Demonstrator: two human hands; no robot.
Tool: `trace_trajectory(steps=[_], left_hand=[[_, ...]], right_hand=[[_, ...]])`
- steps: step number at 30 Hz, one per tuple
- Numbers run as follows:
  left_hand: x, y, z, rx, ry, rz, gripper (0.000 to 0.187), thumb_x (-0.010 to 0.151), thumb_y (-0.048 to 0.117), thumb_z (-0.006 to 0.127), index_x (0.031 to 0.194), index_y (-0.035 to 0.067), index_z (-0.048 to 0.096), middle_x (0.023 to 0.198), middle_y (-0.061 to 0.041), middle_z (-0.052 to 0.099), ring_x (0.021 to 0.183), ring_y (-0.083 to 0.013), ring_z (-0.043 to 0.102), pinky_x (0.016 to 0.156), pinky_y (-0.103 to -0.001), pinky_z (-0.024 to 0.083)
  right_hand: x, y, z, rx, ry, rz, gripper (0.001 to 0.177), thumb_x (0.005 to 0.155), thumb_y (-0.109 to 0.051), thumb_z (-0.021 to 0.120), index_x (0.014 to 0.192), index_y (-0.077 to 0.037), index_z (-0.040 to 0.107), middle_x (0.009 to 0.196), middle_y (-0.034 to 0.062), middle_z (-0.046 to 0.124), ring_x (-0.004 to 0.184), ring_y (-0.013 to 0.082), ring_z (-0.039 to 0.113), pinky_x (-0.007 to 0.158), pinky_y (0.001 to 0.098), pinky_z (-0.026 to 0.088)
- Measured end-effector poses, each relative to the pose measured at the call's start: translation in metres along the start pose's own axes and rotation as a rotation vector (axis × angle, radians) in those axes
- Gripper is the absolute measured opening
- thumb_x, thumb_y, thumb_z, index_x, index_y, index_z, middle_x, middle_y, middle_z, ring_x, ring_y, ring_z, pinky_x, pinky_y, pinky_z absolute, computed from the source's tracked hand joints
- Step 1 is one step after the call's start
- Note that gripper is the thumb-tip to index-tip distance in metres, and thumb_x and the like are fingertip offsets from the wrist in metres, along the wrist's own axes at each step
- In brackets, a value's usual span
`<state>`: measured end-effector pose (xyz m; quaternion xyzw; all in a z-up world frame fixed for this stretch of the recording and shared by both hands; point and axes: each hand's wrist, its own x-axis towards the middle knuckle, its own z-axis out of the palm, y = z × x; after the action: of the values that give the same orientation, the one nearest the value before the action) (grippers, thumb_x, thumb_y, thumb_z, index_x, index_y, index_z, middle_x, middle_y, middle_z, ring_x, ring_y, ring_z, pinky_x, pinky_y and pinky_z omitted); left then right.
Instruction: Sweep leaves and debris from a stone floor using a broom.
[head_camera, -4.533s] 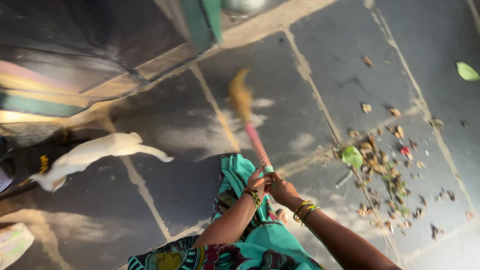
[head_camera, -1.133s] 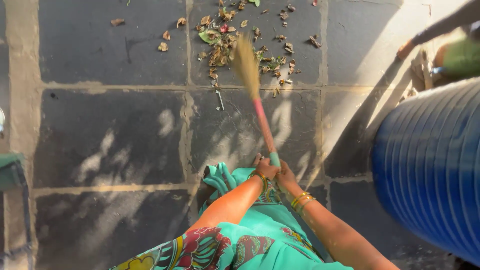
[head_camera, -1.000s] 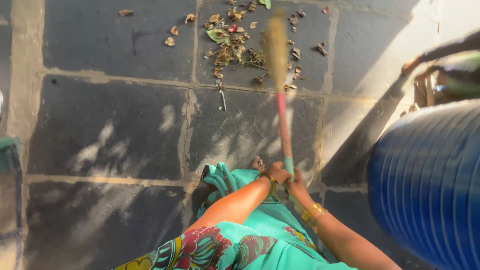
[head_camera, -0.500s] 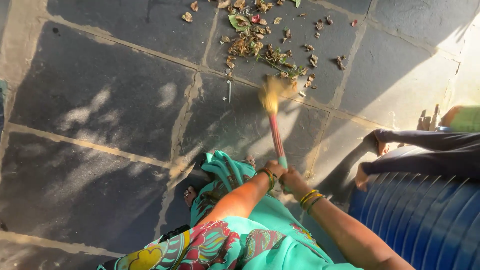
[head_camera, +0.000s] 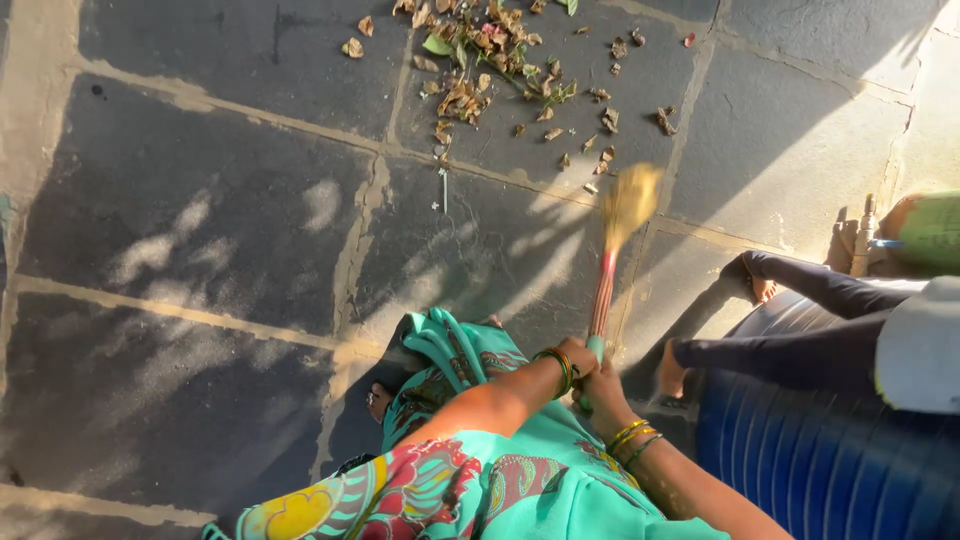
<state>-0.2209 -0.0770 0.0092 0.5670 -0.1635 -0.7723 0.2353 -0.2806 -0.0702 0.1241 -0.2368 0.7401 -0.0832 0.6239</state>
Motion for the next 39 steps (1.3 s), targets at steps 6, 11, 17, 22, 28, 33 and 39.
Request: trace_trajectory(steps=[6, 11, 17, 22, 28, 33, 39], left_hand=[[0.048, 0.015, -0.021, -0.108, 0.179, -0.122, 0.023, 0.072, 0.004, 0.073, 0.093, -0.006, 0.071, 0.086, -0.021, 0.073, 0.073, -0.0321, 0.075, 0.062, -0.048, 0.059], [0.052, 0.051, -0.002, 0.024, 0.285, 0.044, 0.028, 0.074, 0.009, 0.068, 0.100, 0.000, 0.069, 0.093, -0.021, 0.074, 0.088, -0.0331, 0.075, 0.076, -0.045, 0.058], [0.015, 0.049, 0.051, 0.243, 0.171, 0.099, 0.041, 0.071, 0.011, 0.070, 0.111, 0.003, 0.066, 0.105, -0.021, 0.073, 0.099, -0.0337, 0.073, 0.085, -0.043, 0.057], [0.073, -0.020, 0.104, 0.409, -0.052, 0.126, 0.036, 0.074, 0.021, 0.070, 0.107, 0.005, 0.071, 0.103, -0.021, 0.075, 0.097, -0.0325, 0.075, 0.084, -0.043, 0.058], [0.128, 0.018, 0.087, 0.508, -0.096, 0.139, 0.030, 0.080, 0.024, 0.068, 0.098, 0.001, 0.075, 0.096, -0.022, 0.075, 0.088, -0.0316, 0.075, 0.077, -0.044, 0.059], [0.150, 0.110, 0.040, 0.181, 0.072, 0.041, 0.028, 0.074, 0.019, 0.070, 0.092, -0.003, 0.073, 0.088, -0.021, 0.075, 0.078, -0.0321, 0.075, 0.071, -0.046, 0.060], [0.183, 0.194, 0.062, 0.097, 0.256, 0.065, 0.029, 0.070, 0.014, 0.067, 0.094, -0.001, 0.067, 0.085, -0.021, 0.074, 0.074, -0.0347, 0.076, 0.066, -0.047, 0.062]], right_hand=[[0.091, 0.001, -0.016, -0.037, -0.171, 0.066, 0.019, 0.105, -0.028, 0.055, 0.110, -0.010, 0.053, 0.070, -0.0002, 0.051, 0.052, 0.0114, 0.049, 0.041, 0.0302, 0.036], [0.062, -0.046, -0.033, -0.223, -0.104, -0.135, 0.038, 0.099, -0.022, 0.053, 0.138, -0.023, 0.053, 0.067, 0.0029, 0.051, 0.048, 0.0141, 0.047, 0.042, 0.0325, 0.038], [-0.004, -0.042, -0.074, 0.189, -0.070, -0.139, 0.069, 0.093, -0.007, 0.054, 0.153, -0.031, 0.030, 0.074, 0.0013, 0.064, 0.058, 0.0134, 0.062, 0.052, 0.0312, 0.054], [-0.008, -0.001, -0.123, 0.346, -0.162, -0.105, 0.061, 0.093, -0.007, 0.055, 0.150, -0.024, 0.043, 0.071, 0.0007, 0.059, 0.054, 0.0141, 0.056, 0.047, 0.0323, 0.048], [0.074, 0.000, -0.135, 0.202, 0.015, 0.127, 0.018, 0.098, -0.017, 0.055, 0.114, -0.010, 0.060, 0.068, 0.0004, 0.052, 0.052, 0.0125, 0.045, 0.043, 0.0293, 0.032], [0.152, -0.086, -0.115, -0.110, -0.101, 0.016, 0.019, 0.096, -0.016, 0.056, 0.109, -0.006, 0.066, 0.065, 0.0031, 0.054, 0.048, 0.0135, 0.047, 0.041, 0.0317, 0.034], [0.110, -0.215, -0.123, 0.155, -0.092, -0.154, 0.056, 0.093, -0.012, 0.055, 0.147, -0.028, 0.047, 0.065, -0.0003, 0.050, 0.046, 0.0099, 0.042, 0.041, 0.0270, 0.035]])
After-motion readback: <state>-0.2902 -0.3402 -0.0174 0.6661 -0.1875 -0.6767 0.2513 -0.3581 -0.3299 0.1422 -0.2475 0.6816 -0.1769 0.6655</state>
